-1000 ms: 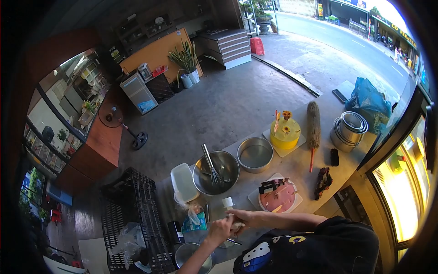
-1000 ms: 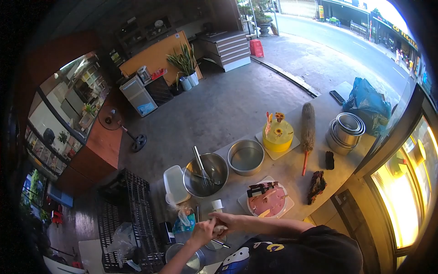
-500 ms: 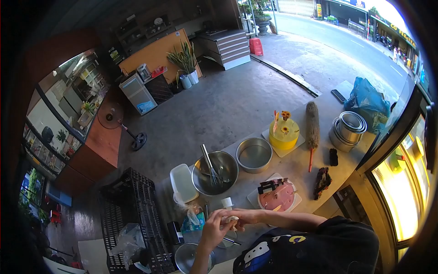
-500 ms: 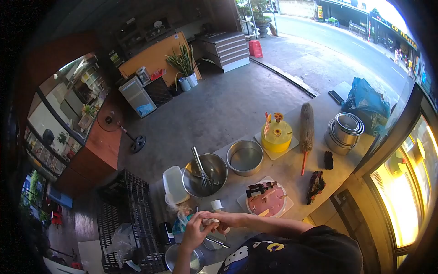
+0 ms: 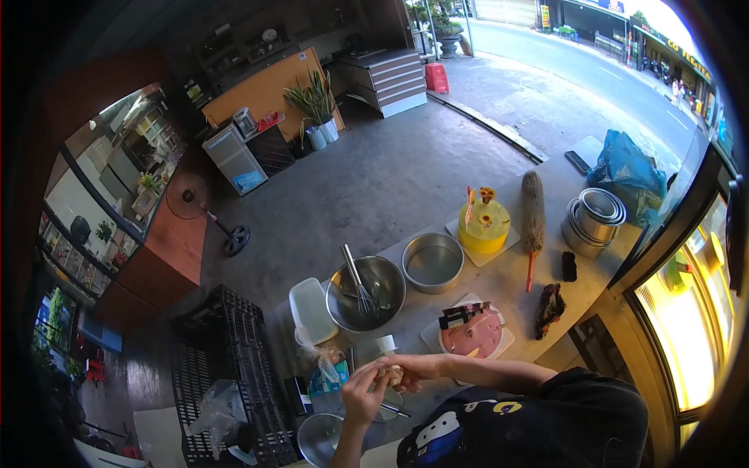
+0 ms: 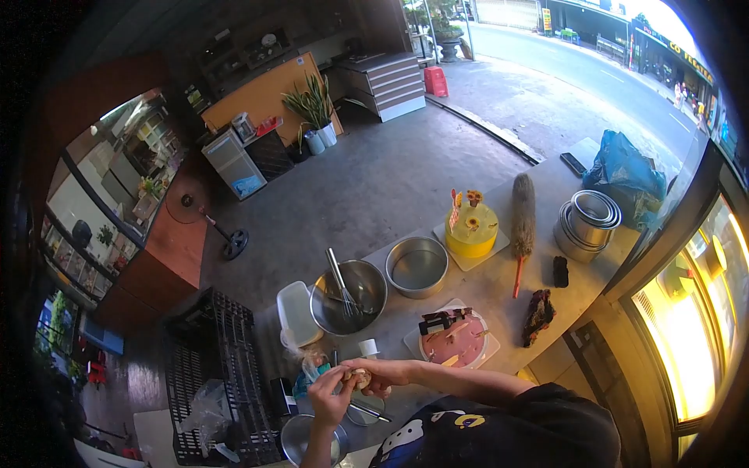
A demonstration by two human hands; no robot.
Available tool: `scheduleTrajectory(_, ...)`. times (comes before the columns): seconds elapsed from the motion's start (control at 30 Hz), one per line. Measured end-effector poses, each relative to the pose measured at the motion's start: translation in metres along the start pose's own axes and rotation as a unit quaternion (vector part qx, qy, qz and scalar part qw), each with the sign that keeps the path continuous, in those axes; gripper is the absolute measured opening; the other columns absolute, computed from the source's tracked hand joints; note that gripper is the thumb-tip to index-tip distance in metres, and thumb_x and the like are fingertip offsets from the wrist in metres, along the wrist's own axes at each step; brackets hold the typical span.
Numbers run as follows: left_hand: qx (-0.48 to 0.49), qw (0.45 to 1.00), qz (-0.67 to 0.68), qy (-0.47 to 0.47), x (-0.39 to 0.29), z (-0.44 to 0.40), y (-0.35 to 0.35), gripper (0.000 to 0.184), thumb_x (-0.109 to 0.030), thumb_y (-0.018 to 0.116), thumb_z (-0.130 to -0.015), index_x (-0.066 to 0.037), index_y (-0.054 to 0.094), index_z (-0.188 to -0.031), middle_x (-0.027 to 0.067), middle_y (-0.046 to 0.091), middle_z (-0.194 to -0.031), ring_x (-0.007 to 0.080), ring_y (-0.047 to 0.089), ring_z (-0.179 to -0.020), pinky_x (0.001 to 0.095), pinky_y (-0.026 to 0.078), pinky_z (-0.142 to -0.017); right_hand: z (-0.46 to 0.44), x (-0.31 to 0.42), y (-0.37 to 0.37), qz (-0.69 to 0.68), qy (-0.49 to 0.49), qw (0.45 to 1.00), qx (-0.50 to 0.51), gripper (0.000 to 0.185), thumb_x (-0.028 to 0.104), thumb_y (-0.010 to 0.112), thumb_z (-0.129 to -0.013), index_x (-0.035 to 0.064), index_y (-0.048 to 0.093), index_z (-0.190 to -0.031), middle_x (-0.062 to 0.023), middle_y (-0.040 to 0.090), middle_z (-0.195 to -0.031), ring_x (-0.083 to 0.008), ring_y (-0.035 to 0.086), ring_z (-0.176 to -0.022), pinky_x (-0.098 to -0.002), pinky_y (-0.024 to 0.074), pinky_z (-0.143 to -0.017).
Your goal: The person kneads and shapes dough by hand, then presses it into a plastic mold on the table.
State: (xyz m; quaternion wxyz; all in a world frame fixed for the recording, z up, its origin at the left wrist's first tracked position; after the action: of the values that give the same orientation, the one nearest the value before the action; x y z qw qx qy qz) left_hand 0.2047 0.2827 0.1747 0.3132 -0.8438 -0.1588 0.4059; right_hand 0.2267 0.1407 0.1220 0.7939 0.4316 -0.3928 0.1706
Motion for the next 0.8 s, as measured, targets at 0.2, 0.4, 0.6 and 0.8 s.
scheduleTrajectory(0.2, -0.039, 0.992, -0.103, 0.054, 0.002, 0.007, 0.003, 0.02, -0.011, 0.062, -0.072, -0.004, 0.06, -0.09, 0.0099, 0.061, -0.087, 0.0242, 0.059, -0.082, 0.0311, 0.048, -0.067, 0.001, 0.001, 0.0, -0.019, 0.03, 0.999, 0.014, 0.058, 0.069, 0.031, -0.072, 0.0132, 0.047, -0.067, 0.002, 0.039, -0.053, -0.0063, 0.036, -0.038, -0.0195, 0.0265, -0.035)
scheduleTrajectory(0.4, 0.081, 0.994, -0.068, 0.038, -0.002, 0.013, -0.009, 0.024, -0.012, 0.06, -0.074, -0.005, 0.058, -0.096, 0.0125, 0.059, -0.097, 0.0268, 0.058, -0.088, 0.0323, 0.047, -0.074, 0.005, -0.009, -0.006, 0.004, -0.013, 0.999, 0.046, 0.044, 0.056, 0.045, -0.077, 0.0119, 0.047, -0.071, 0.0038, 0.037, -0.052, -0.0051, 0.033, -0.038, -0.0187, 0.0247, -0.035)
scheduleTrajectory(0.6, 0.099, 0.983, 0.124, -0.091, 0.006, 0.025, -0.018, 0.029, -0.015, 0.054, -0.079, -0.001, 0.055, -0.105, 0.0153, 0.057, -0.102, 0.0223, 0.055, -0.095, 0.0296, 0.044, -0.08, 0.003, -0.009, 0.011, 0.002, -0.02, 0.998, 0.056, 0.035, 0.043, 0.053, -0.077, 0.0087, 0.048, -0.075, 0.0054, 0.035, -0.051, -0.0037, 0.031, -0.038, -0.0184, 0.0211, -0.033)
scheduleTrajectory(0.8, -0.137, 0.882, 0.391, -0.224, 0.019, 0.035, 0.001, 0.032, -0.017, 0.043, -0.085, 0.003, 0.05, -0.109, 0.0139, 0.052, -0.11, 0.0211, 0.052, -0.097, 0.031, 0.04, -0.085, -0.017, -0.023, 0.009, 0.032, -0.139, 0.985, -0.092, 0.026, 0.029, 0.059, -0.076, 0.0067, 0.049, -0.085, 0.002, 0.046, -0.061, -0.0024, 0.038, -0.047, -0.0181, 0.0267, -0.037)
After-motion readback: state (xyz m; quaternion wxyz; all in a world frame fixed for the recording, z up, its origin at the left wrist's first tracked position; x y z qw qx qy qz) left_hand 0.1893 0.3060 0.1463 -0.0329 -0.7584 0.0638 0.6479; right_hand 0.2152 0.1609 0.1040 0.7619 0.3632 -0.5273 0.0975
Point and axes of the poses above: each hand's wrist, its own z-axis away from the middle knuckle, its own y-axis out of the palm, x = y × z, the point moved 1 cm from there along -z, towards the middle knuckle
